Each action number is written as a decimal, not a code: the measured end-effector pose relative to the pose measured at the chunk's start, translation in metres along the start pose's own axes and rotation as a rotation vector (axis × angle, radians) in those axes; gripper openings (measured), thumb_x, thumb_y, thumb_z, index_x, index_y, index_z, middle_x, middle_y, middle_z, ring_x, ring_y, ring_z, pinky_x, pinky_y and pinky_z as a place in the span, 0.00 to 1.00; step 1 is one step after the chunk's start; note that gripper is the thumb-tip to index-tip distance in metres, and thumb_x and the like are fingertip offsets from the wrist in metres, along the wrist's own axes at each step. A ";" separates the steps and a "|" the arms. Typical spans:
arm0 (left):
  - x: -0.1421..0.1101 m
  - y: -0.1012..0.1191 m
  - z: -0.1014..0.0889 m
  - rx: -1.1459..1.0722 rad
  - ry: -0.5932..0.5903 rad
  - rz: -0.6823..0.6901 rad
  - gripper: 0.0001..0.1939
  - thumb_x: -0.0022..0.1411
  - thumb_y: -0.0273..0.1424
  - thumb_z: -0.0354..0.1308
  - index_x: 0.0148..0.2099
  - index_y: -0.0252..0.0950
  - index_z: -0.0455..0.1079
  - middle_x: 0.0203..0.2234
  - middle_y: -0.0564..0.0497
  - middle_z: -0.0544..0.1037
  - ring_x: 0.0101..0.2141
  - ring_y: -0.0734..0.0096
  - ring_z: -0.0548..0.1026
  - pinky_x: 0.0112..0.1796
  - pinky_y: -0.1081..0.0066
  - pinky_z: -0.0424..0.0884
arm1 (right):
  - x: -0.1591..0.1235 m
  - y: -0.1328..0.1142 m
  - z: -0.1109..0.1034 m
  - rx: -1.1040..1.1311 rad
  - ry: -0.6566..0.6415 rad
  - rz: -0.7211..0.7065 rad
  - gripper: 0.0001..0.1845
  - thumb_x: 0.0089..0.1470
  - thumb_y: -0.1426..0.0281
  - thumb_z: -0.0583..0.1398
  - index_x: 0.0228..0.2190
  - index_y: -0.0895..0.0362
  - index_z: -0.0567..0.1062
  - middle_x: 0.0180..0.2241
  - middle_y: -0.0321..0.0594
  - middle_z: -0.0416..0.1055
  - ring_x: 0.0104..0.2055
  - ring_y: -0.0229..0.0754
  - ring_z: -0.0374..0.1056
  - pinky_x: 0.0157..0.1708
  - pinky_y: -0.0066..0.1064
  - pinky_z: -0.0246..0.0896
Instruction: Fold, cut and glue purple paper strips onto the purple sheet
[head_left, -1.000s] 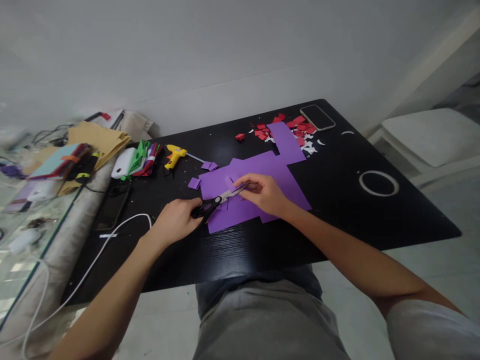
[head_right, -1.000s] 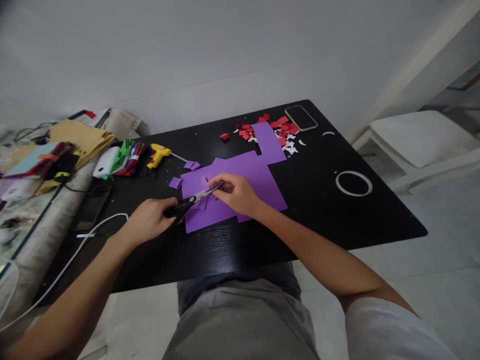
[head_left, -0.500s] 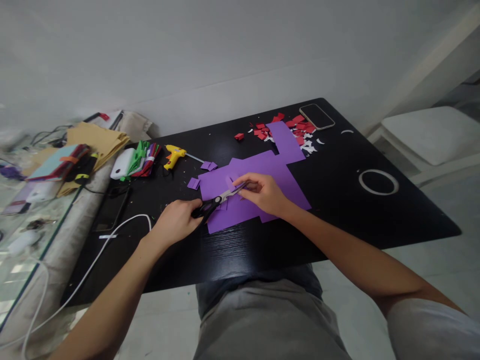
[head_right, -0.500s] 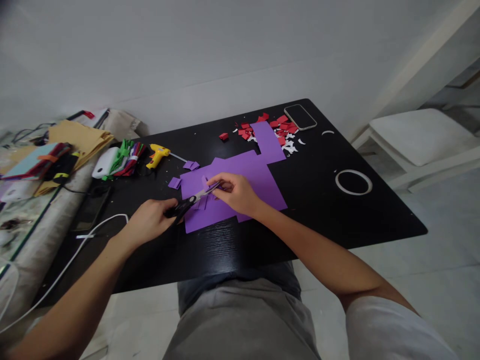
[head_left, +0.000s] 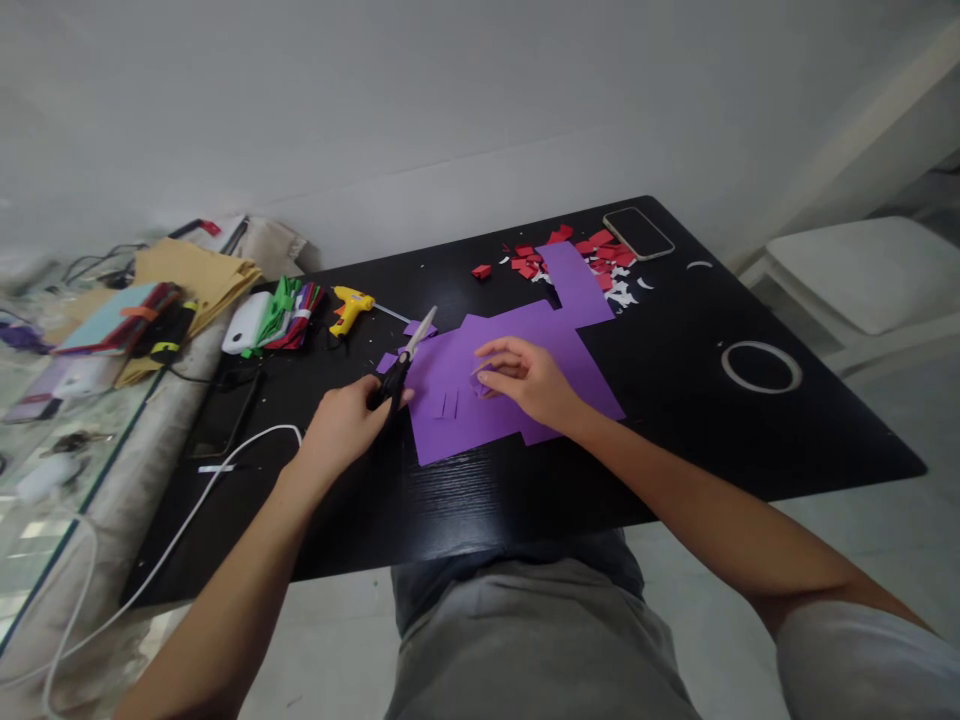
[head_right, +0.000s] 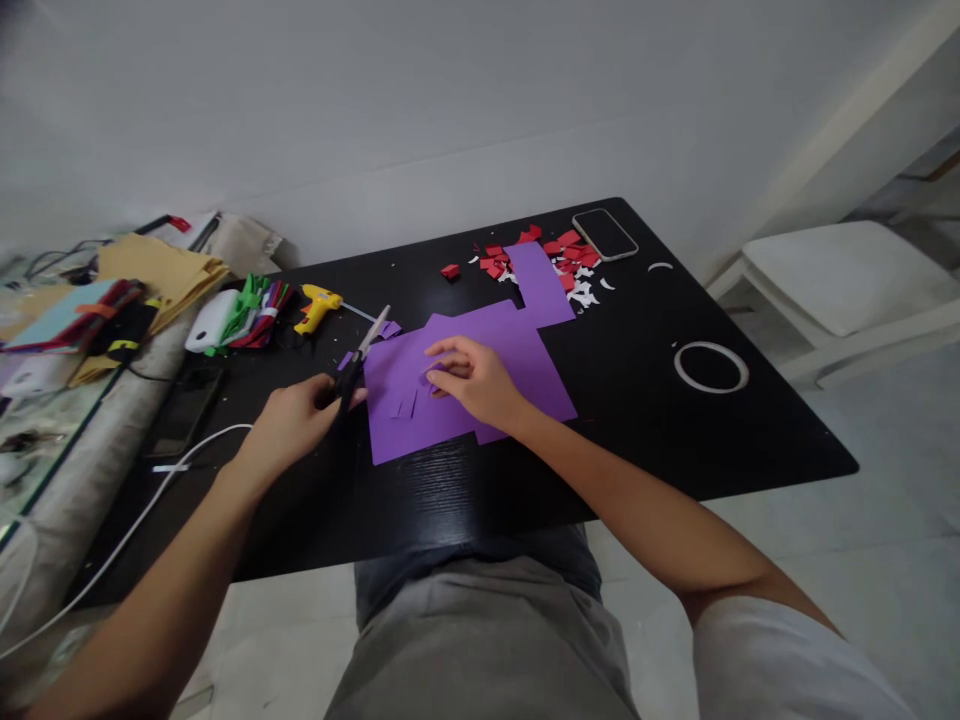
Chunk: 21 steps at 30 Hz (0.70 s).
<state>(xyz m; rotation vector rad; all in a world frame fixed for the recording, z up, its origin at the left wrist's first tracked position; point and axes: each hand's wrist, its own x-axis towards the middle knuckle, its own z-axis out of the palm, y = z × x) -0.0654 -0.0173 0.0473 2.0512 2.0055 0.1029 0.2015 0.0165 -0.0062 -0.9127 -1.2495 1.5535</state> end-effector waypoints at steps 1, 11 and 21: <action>0.002 -0.002 0.000 0.055 -0.003 -0.027 0.20 0.69 0.49 0.51 0.35 0.38 0.69 0.25 0.47 0.79 0.27 0.60 0.76 0.29 0.69 0.62 | 0.000 0.000 0.000 0.023 -0.005 0.017 0.16 0.49 0.65 0.71 0.40 0.54 0.77 0.31 0.36 0.78 0.34 0.42 0.78 0.40 0.41 0.80; 0.003 -0.034 0.000 0.338 0.014 -0.179 0.23 0.71 0.45 0.47 0.50 0.34 0.75 0.43 0.33 0.84 0.41 0.44 0.82 0.34 0.61 0.72 | 0.000 -0.002 0.000 0.148 -0.031 0.097 0.13 0.48 0.69 0.71 0.37 0.54 0.79 0.33 0.36 0.78 0.38 0.43 0.79 0.49 0.45 0.79; 0.004 -0.043 0.000 0.321 -0.001 -0.156 0.26 0.71 0.45 0.49 0.53 0.28 0.76 0.47 0.28 0.80 0.45 0.36 0.80 0.42 0.53 0.73 | 0.002 -0.004 -0.004 0.291 -0.064 0.180 0.17 0.42 0.77 0.68 0.38 0.55 0.80 0.34 0.36 0.75 0.43 0.43 0.77 0.58 0.48 0.74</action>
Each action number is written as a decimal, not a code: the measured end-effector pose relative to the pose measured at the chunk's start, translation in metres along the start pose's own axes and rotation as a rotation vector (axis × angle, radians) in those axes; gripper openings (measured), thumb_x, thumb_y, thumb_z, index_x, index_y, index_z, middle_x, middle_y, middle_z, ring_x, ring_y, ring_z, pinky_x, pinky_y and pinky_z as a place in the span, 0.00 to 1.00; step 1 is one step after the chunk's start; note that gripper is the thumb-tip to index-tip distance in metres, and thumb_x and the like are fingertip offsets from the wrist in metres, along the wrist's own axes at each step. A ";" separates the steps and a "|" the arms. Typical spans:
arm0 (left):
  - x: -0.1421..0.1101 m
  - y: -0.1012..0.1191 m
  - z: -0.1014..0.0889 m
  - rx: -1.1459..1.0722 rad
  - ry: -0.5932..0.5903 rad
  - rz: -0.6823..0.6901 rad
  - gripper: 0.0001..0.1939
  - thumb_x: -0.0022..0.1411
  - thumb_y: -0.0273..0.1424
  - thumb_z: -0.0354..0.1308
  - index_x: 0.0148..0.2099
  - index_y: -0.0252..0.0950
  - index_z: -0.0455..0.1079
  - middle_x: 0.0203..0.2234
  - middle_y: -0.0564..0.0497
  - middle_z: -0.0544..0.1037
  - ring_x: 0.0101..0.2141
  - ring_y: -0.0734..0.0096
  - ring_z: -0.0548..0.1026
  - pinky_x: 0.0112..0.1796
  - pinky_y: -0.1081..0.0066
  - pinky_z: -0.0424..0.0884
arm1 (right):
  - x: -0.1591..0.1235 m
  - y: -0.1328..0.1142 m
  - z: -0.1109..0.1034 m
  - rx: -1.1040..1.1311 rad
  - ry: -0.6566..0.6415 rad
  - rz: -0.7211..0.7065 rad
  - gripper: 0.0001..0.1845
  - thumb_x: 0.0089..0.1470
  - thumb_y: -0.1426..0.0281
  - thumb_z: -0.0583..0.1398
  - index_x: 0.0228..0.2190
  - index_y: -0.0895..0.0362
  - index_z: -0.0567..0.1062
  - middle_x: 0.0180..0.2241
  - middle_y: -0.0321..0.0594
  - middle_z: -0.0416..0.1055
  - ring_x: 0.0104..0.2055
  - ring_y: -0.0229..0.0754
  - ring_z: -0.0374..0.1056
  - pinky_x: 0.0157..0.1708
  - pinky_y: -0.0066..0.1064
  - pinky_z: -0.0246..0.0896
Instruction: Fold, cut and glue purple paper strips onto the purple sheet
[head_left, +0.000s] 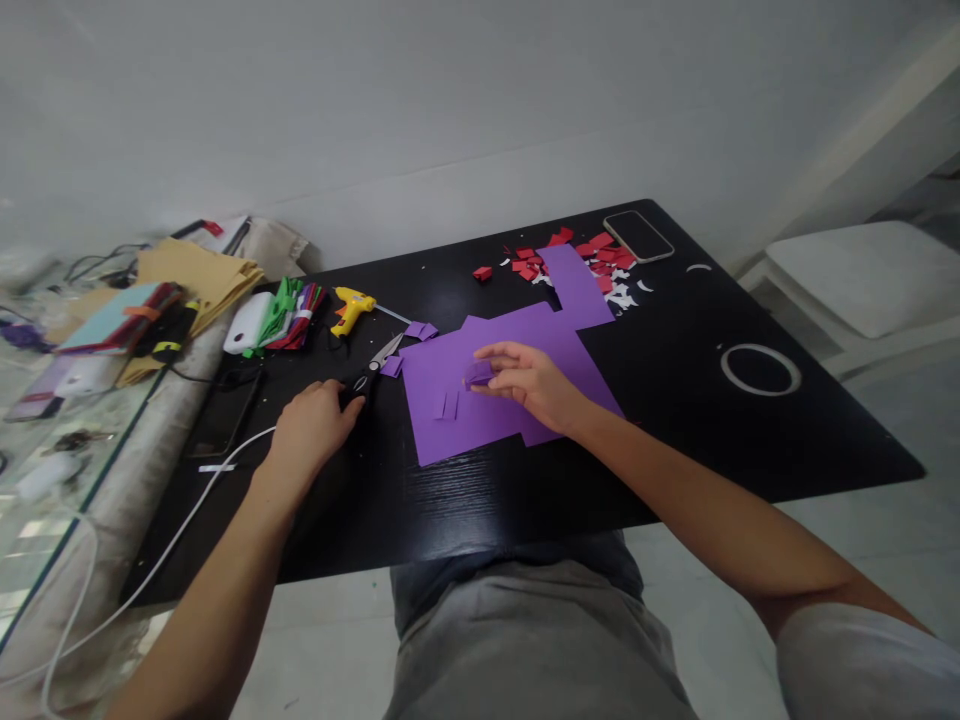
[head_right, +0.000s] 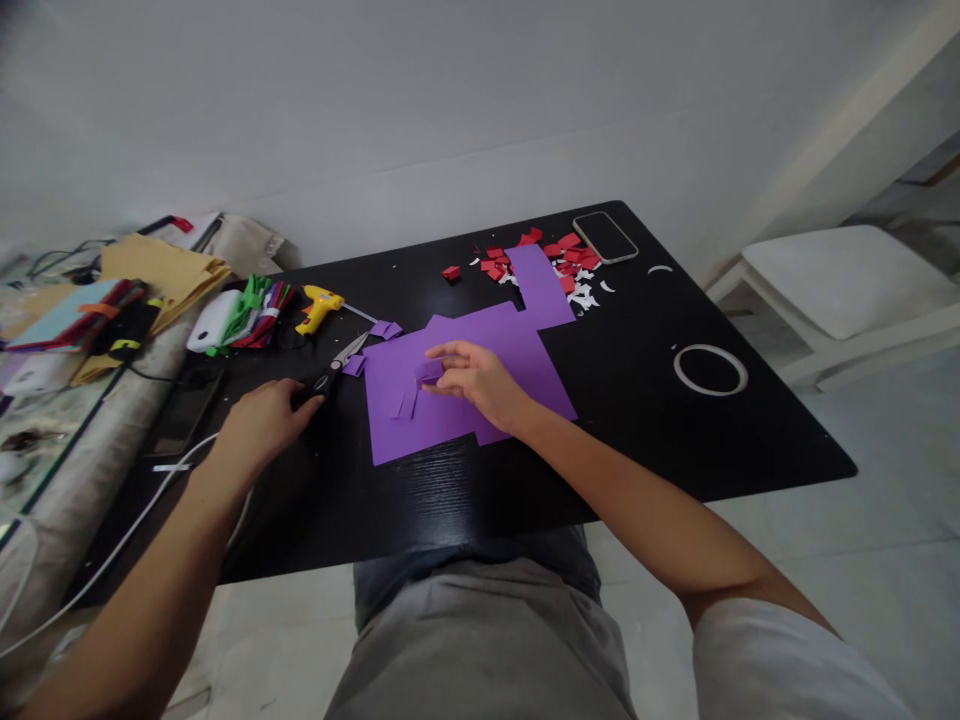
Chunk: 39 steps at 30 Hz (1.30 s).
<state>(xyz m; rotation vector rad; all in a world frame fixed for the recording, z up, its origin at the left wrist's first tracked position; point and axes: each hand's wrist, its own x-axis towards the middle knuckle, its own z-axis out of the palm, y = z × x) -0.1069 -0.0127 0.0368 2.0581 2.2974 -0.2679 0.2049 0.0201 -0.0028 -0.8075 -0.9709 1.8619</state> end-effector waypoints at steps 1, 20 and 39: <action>-0.001 0.003 -0.004 0.015 -0.004 -0.002 0.26 0.71 0.45 0.50 0.52 0.28 0.77 0.47 0.28 0.80 0.44 0.35 0.80 0.41 0.52 0.73 | 0.000 0.000 0.000 -0.003 0.003 -0.001 0.18 0.42 0.77 0.68 0.39 0.55 0.80 0.34 0.36 0.75 0.43 0.43 0.77 0.58 0.49 0.74; 0.021 0.102 0.042 -1.491 -0.072 0.663 0.20 0.65 0.33 0.64 0.57 0.34 0.72 0.45 0.41 0.82 0.44 0.63 0.82 0.45 0.65 0.78 | 0.003 0.009 -0.005 0.025 0.057 0.036 0.21 0.42 0.74 0.73 0.39 0.53 0.75 0.41 0.36 0.77 0.37 0.41 0.77 0.46 0.41 0.77; 0.014 0.103 0.047 -1.275 0.220 0.802 0.19 0.66 0.26 0.62 0.58 0.38 0.74 0.45 0.43 0.79 0.41 0.67 0.79 0.37 0.70 0.77 | 0.004 0.010 -0.004 0.148 -0.041 0.259 0.14 0.47 0.79 0.71 0.38 0.58 0.79 0.30 0.36 0.77 0.29 0.32 0.74 0.29 0.21 0.71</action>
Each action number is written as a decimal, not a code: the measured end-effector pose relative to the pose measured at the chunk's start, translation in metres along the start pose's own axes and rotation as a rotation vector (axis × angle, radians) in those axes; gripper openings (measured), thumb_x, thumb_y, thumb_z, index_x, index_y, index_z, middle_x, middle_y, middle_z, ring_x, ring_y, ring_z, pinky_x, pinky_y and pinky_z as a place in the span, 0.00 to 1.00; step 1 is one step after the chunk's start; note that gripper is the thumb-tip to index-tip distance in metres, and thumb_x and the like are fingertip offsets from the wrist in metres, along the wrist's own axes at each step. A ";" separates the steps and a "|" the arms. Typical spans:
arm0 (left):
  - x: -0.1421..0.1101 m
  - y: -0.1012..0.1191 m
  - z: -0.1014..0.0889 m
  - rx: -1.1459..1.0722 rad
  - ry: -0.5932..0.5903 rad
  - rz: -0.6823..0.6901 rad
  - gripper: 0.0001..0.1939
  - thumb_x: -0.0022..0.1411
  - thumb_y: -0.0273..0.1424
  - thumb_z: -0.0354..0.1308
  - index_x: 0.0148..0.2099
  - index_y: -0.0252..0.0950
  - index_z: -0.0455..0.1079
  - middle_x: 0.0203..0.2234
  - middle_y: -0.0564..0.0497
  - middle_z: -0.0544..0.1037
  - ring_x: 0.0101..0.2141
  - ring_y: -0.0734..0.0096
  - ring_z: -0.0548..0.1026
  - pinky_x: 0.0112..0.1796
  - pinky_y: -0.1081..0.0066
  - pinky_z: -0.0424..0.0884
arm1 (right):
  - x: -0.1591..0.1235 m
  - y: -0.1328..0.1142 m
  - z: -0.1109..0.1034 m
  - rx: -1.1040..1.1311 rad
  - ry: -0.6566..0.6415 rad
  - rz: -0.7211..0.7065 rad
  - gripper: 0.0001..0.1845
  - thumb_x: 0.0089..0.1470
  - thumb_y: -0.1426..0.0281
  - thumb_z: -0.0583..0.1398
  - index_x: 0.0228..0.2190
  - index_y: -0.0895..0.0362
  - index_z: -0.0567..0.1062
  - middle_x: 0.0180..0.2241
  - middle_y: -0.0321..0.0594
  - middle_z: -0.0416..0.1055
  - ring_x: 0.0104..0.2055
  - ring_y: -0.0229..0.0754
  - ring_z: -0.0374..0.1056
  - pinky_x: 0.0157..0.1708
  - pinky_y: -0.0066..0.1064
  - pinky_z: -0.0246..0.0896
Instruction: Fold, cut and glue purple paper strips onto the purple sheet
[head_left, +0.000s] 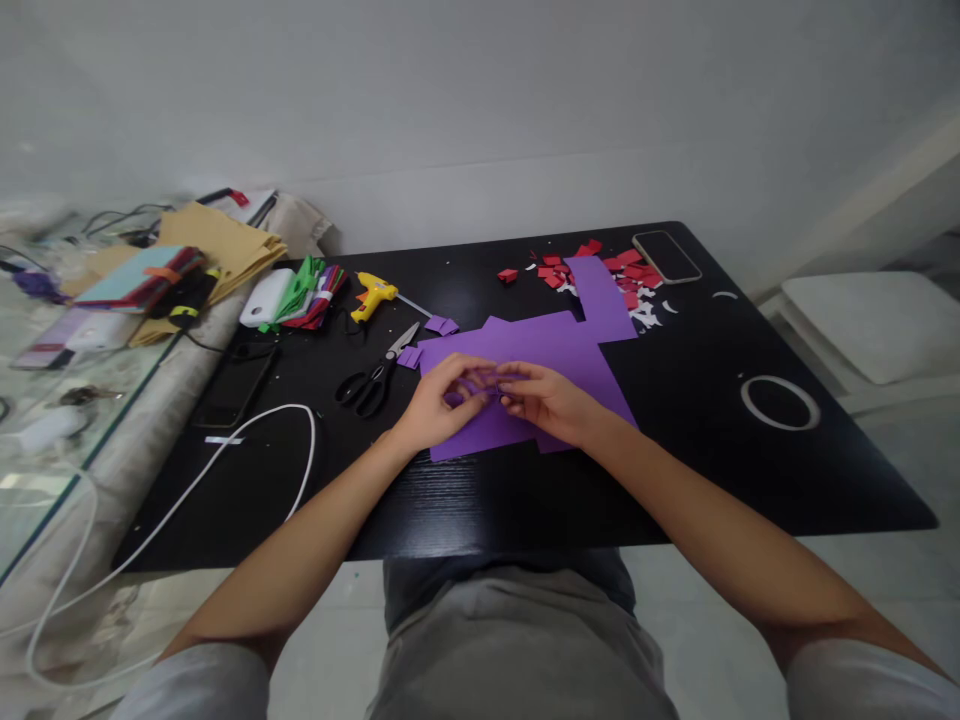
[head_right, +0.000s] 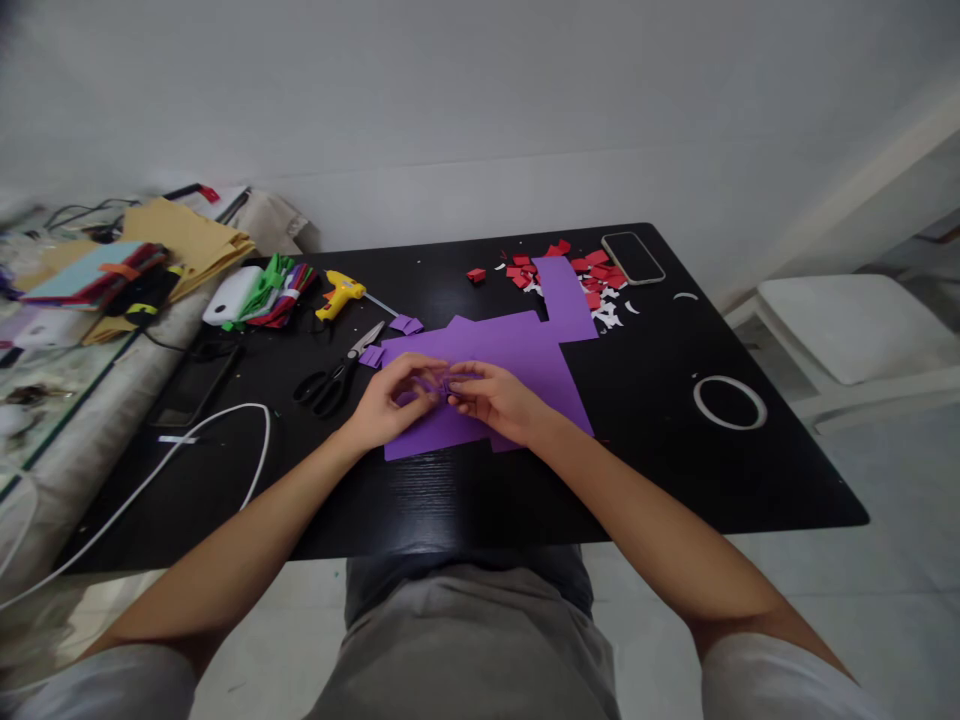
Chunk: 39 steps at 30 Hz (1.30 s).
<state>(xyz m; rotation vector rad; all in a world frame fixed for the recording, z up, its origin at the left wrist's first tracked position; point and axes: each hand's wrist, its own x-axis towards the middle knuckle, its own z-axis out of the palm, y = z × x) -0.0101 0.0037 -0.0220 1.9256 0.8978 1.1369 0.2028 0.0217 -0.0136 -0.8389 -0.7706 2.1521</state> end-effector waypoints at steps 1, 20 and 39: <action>0.000 0.001 0.000 0.003 -0.007 0.011 0.18 0.66 0.28 0.63 0.58 0.39 0.75 0.47 0.43 0.78 0.42 0.66 0.79 0.37 0.69 0.78 | 0.000 0.000 0.000 -0.003 -0.006 0.002 0.14 0.47 0.79 0.71 0.37 0.58 0.79 0.30 0.36 0.77 0.29 0.33 0.73 0.29 0.21 0.71; 0.003 0.003 0.008 -0.254 0.128 -0.312 0.16 0.62 0.42 0.69 0.42 0.35 0.72 0.25 0.54 0.77 0.23 0.76 0.74 0.26 0.75 0.71 | 0.000 0.008 0.002 -0.556 0.147 -0.412 0.19 0.45 0.64 0.74 0.39 0.54 0.78 0.32 0.36 0.75 0.32 0.39 0.71 0.27 0.30 0.68; -0.001 0.001 0.008 -0.117 0.079 -0.278 0.14 0.66 0.41 0.66 0.44 0.36 0.71 0.30 0.52 0.77 0.27 0.73 0.76 0.31 0.71 0.73 | 0.000 0.005 -0.002 -0.532 0.103 -0.408 0.13 0.51 0.64 0.71 0.39 0.53 0.81 0.34 0.37 0.79 0.31 0.38 0.72 0.37 0.35 0.73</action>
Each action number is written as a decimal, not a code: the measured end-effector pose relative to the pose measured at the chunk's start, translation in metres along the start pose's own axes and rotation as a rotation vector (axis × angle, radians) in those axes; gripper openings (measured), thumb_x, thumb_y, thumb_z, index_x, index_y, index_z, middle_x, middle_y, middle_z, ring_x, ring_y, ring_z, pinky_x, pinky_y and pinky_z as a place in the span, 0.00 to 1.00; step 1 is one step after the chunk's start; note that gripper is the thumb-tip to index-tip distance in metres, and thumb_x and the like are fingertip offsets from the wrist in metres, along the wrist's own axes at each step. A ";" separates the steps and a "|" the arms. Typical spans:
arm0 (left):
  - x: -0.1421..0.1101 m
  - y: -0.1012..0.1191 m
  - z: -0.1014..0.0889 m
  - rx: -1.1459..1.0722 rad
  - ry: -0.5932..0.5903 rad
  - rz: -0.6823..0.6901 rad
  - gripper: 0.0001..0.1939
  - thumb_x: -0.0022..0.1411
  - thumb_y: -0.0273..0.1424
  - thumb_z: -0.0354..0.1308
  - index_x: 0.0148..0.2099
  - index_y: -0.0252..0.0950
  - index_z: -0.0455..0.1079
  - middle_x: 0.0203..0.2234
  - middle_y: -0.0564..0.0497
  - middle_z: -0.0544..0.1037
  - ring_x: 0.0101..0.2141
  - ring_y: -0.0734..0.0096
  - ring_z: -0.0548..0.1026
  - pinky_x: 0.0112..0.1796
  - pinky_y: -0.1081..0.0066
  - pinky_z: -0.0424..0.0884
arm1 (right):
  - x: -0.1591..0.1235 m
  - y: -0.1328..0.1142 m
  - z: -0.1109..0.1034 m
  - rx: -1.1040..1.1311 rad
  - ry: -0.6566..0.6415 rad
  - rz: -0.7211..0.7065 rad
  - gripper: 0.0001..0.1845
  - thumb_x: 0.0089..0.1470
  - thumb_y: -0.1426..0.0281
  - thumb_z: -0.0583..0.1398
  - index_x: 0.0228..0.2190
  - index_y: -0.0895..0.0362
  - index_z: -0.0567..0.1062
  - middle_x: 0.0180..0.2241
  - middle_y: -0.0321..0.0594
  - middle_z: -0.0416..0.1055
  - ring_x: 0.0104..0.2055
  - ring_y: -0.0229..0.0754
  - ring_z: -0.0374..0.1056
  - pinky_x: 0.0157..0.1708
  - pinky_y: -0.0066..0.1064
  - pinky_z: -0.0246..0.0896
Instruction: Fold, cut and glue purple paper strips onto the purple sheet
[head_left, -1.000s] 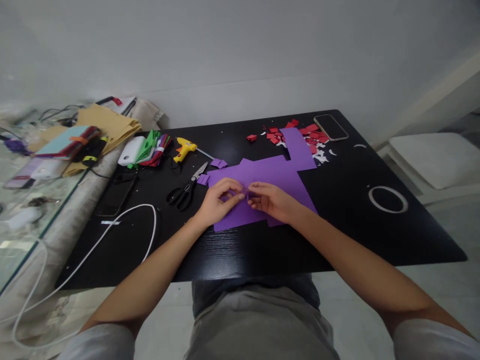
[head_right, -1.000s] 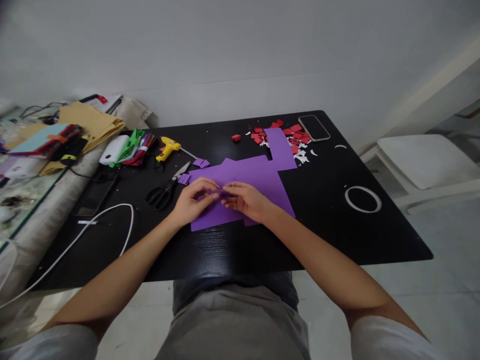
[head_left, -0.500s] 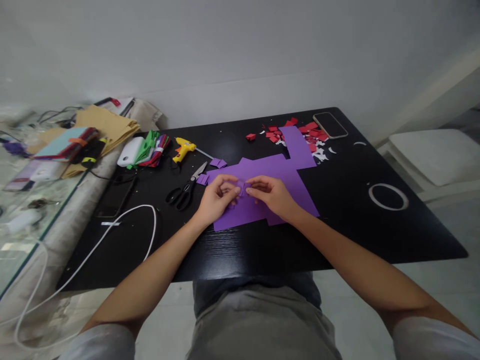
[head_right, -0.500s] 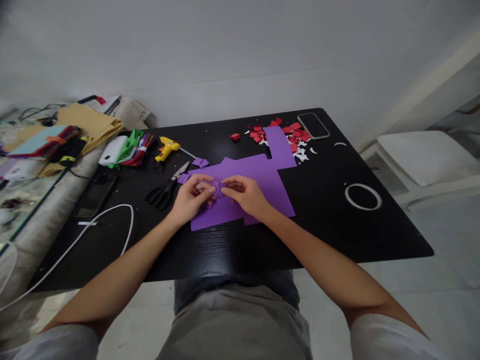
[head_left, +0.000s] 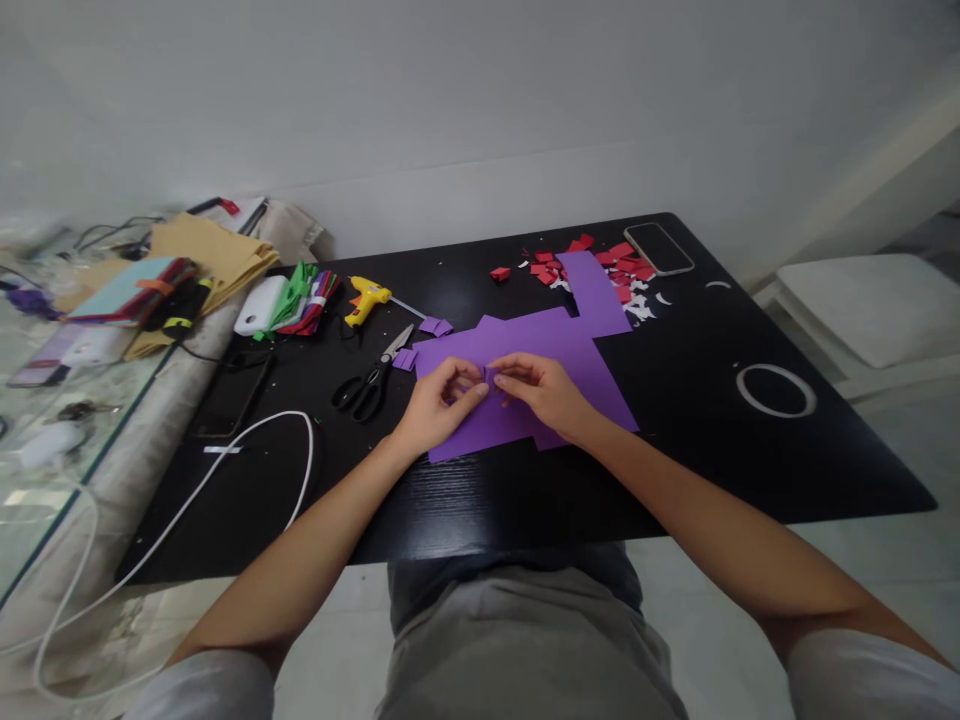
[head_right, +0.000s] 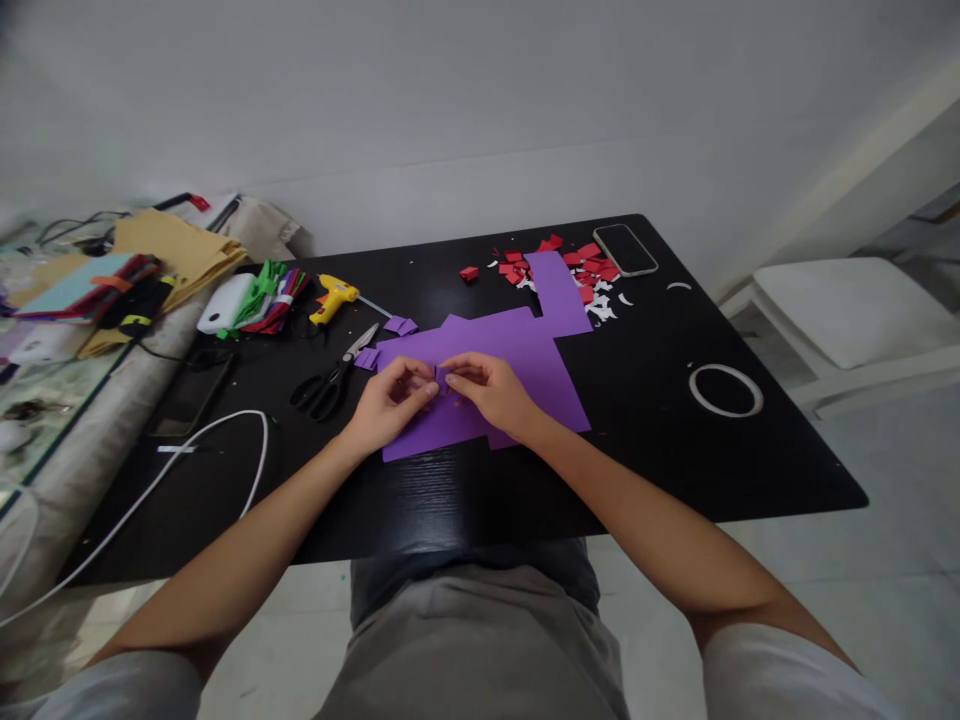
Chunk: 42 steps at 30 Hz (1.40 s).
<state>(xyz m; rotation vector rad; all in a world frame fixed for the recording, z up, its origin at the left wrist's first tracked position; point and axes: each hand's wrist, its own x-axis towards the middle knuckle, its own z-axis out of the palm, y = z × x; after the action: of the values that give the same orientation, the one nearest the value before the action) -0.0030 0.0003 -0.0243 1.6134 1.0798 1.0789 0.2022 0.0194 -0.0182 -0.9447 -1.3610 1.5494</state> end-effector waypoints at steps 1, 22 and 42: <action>0.000 0.000 0.000 -0.001 0.008 0.000 0.15 0.65 0.41 0.67 0.44 0.36 0.71 0.30 0.52 0.77 0.28 0.73 0.75 0.31 0.72 0.73 | 0.000 0.000 0.000 0.001 -0.004 0.003 0.12 0.52 0.64 0.71 0.39 0.52 0.81 0.34 0.37 0.79 0.31 0.38 0.72 0.37 0.35 0.74; 0.004 0.002 0.002 -0.243 0.097 -0.062 0.20 0.58 0.38 0.72 0.46 0.36 0.69 0.31 0.54 0.75 0.25 0.79 0.73 0.25 0.77 0.73 | -0.001 -0.002 0.003 0.044 0.033 0.029 0.11 0.51 0.68 0.68 0.39 0.53 0.81 0.33 0.37 0.80 0.32 0.40 0.76 0.40 0.39 0.77; 0.005 0.010 -0.006 -0.193 0.028 -0.172 0.13 0.61 0.40 0.68 0.35 0.35 0.72 0.21 0.53 0.78 0.22 0.73 0.76 0.29 0.72 0.71 | -0.001 -0.002 0.005 -0.002 0.004 -0.074 0.08 0.52 0.68 0.67 0.37 0.52 0.81 0.36 0.36 0.79 0.29 0.38 0.74 0.40 0.39 0.77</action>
<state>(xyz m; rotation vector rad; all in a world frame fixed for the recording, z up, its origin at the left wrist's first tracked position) -0.0054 0.0035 -0.0129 1.3327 1.0775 1.0590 0.1985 0.0167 -0.0156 -0.8884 -1.3795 1.4900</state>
